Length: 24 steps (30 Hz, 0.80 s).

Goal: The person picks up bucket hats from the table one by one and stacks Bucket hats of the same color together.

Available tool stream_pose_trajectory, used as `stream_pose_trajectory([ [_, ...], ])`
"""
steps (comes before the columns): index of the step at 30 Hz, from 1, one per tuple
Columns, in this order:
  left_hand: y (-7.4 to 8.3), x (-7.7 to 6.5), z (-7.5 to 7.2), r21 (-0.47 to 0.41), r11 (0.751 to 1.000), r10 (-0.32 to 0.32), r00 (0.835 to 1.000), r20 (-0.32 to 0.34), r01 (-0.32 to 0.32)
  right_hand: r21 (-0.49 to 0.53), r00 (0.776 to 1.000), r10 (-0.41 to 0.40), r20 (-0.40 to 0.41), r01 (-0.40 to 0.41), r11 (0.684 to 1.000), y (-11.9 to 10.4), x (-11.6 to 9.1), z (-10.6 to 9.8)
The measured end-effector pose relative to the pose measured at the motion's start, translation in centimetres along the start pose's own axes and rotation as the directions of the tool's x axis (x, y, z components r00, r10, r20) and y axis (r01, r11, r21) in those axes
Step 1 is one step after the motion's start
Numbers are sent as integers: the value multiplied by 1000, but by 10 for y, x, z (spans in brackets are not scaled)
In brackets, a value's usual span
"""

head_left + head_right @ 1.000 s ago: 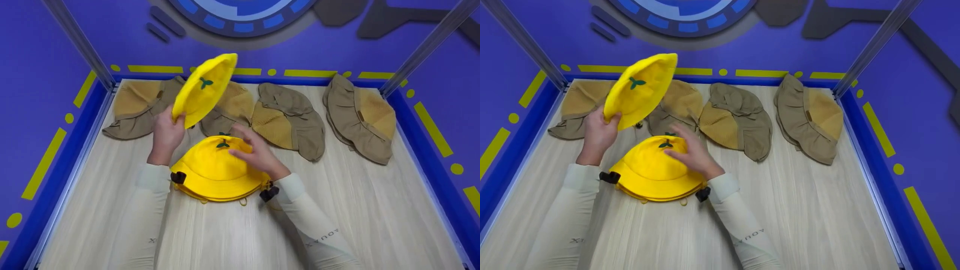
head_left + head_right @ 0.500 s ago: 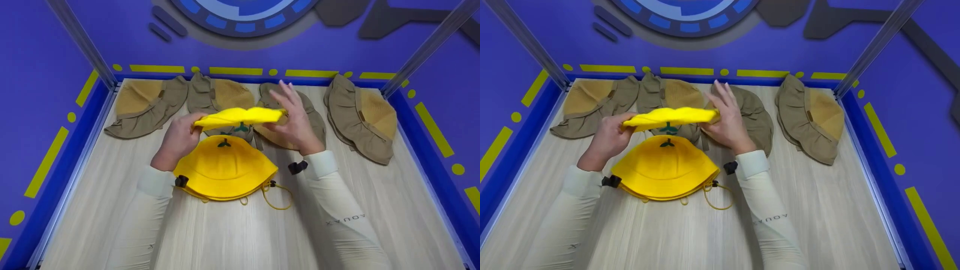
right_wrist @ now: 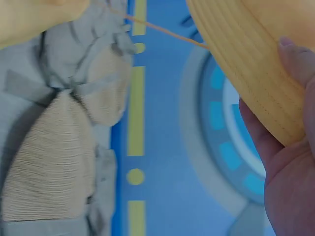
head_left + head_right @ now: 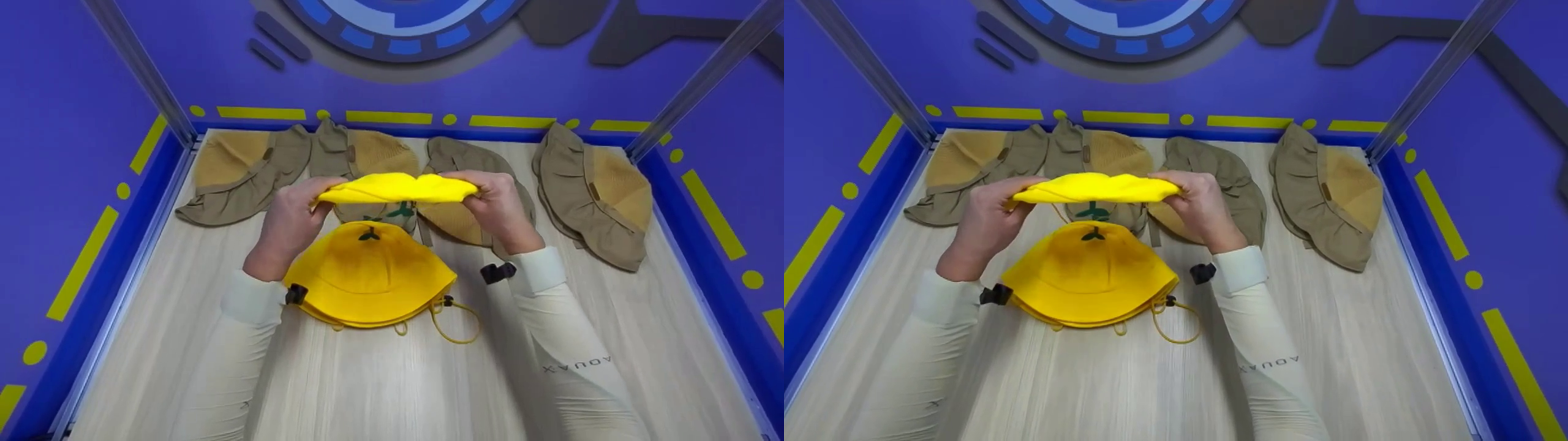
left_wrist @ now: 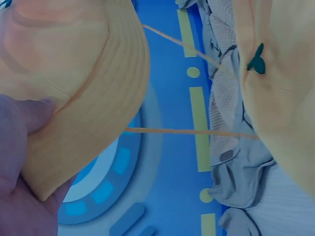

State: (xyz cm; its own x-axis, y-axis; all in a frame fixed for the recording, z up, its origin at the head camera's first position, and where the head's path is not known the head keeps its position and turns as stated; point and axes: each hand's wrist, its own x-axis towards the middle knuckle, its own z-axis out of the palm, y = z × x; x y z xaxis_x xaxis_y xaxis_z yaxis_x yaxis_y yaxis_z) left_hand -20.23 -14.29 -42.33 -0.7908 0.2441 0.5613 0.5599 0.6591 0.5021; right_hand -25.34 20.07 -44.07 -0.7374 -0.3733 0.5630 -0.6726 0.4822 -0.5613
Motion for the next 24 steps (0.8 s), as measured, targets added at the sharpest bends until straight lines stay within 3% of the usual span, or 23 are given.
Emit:
stream_pose_trajectory([
  [3,5,-3,-7,-31,999,10,996,-92,-13,-20,998,-33,-51,32,999,-13,-1,-9],
  [7,11,-10,-15,-123,992,-28,985,-169,7,43,993,-10,-121,15,999,-31,-11,-15],
  [10,11,-21,-19,-210,974,-113,982,-154,79,125,989,45,-143,-27,992,-37,-23,-10],
  [13,5,-34,-19,-251,944,-241,968,-76,215,192,986,104,-127,-79,978,-36,-37,4],
  [15,-1,-45,-16,-252,912,-338,941,-12,324,230,984,154,-90,-130,965,-32,-48,15],
  [18,-10,-60,-9,-226,852,-470,880,70,473,241,971,237,-24,-224,944,-26,-64,31],
  [24,-26,-85,9,-193,749,-615,774,152,633,202,918,386,87,-396,896,-17,-87,57],
])
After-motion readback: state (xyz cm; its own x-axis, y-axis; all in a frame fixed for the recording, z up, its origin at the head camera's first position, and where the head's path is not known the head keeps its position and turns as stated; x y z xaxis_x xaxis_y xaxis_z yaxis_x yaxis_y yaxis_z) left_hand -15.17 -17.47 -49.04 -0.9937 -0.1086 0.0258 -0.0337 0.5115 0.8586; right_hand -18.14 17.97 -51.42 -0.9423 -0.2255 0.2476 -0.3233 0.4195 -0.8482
